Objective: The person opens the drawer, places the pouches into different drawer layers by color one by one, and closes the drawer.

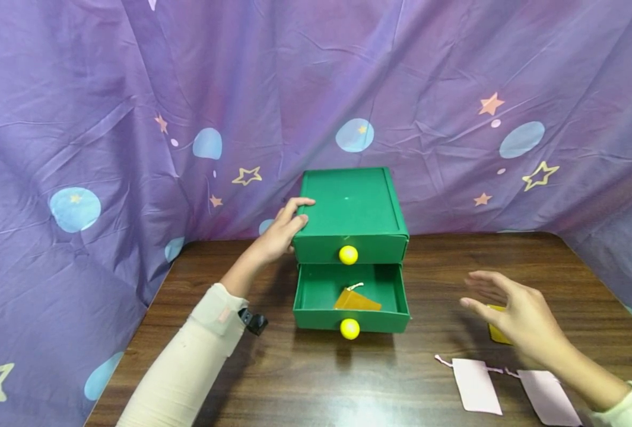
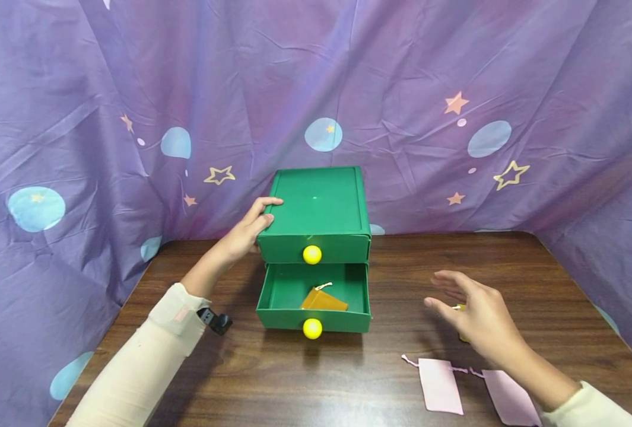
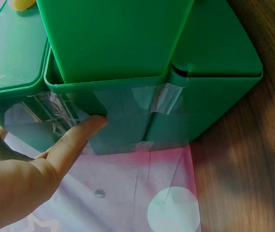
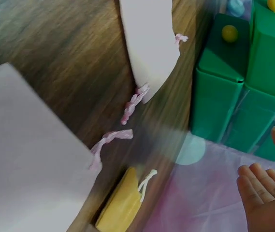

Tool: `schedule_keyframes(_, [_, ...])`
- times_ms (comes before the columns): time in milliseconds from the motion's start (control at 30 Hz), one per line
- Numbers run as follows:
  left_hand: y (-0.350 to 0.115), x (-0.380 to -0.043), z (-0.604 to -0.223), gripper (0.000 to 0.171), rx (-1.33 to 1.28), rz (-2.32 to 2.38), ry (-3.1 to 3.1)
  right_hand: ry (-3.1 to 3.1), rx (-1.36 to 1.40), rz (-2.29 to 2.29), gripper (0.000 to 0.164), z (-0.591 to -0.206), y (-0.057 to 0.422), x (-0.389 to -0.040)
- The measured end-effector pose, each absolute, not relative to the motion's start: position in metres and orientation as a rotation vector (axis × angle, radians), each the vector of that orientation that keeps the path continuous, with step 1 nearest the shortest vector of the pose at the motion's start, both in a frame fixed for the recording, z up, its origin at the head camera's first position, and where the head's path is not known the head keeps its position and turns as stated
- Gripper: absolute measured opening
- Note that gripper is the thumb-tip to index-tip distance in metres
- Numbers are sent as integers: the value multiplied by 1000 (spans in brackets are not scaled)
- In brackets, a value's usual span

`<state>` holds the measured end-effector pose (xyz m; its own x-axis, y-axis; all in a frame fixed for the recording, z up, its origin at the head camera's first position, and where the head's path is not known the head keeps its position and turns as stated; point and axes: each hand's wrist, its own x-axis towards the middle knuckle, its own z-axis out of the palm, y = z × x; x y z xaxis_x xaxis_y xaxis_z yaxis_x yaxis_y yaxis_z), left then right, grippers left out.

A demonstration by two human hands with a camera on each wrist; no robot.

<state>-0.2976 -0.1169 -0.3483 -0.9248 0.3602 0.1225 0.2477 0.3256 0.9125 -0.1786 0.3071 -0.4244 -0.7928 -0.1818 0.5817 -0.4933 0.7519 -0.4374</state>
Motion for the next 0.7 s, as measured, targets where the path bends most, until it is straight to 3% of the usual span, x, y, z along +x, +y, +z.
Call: schedule_keyframes(700, [-117,-296,-348,46,561,1709,2447,-2495,385,820,54,-443,338,-178])
